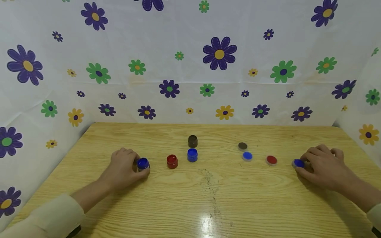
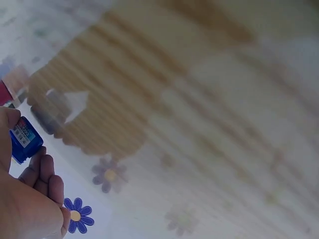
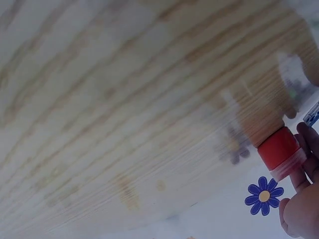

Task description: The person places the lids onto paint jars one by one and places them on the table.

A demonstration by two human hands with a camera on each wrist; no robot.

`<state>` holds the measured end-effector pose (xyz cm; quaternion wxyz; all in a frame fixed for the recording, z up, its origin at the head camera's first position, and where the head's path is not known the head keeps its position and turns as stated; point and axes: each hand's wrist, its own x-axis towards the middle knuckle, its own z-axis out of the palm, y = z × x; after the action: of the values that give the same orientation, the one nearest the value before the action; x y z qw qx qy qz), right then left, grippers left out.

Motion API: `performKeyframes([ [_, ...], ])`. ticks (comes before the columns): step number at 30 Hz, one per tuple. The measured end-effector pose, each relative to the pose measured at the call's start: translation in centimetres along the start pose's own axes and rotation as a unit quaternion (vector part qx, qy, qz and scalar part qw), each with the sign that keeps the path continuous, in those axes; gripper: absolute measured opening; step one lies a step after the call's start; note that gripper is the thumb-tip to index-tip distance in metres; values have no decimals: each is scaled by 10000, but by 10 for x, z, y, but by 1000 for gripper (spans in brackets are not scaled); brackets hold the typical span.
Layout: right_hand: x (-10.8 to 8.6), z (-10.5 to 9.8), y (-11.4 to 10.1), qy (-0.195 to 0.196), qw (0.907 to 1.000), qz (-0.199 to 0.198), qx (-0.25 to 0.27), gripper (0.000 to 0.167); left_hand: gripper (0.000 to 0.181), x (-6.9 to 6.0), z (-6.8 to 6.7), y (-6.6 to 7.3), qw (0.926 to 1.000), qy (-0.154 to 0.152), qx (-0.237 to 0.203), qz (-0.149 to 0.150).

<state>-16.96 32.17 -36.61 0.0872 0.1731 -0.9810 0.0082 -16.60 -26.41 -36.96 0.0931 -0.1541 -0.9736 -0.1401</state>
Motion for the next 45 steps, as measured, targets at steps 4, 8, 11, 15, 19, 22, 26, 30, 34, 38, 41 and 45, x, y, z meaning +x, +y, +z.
performKeyframes([
  [4, 0, -3, -5, -73, 9999, 120, 77, 37, 31, -3, -1, 7, 9999, -24, -137, 80],
  [8, -1, -5, -13, -104, 9995, 195, 241, 38, 31, -7, -1, 17, 9996, 15, -172, 237],
  [11, -2, -6, -21, -127, 9993, 167, 321, 38, 32, -9, 0, 25, 9993, 88, -108, 361],
  [15, -4, -8, -35, -57, 9990, 69, 444, 35, 34, -12, 0, 36, 9985, 168, -70, 513],
  [19, -5, -11, -49, 81, 9984, -46, 556, 32, 33, -14, 0, 47, 9981, 104, -116, 602],
  [22, -5, -13, -60, 118, 9982, -133, 579, 31, 32, -15, 1, 55, 9978, 67, -121, 648],
  [26, -3, -14, -73, 154, 9975, -293, 623, 28, 32, -15, 3, 66, 9967, 91, -195, 777],
  [30, -2, -14, -86, 229, 9958, -438, 769, 24, 31, -15, 8, 77, 9950, 51, -283, 955],
  [34, 0, -14, -100, 191, 9942, -537, 911, 21, 30, -15, 14, 85, 9927, 121, -309, 1161],
  [38, 0, -14, -115, 132, 9929, -677, 964, 18, 29, -15, 18, 92, 9906, 204, -335, 1309],
  [41, 0, -13, -125, 227, 9920, -859, 896, 18, 28, -15, 21, 97, 9894, 175, -447, 1374],
  [45, -1, -9, -139, 365, 9888, -1149, 878, 20, 29, -15, 25, 106, 9867, 118, -650, 1487],
])
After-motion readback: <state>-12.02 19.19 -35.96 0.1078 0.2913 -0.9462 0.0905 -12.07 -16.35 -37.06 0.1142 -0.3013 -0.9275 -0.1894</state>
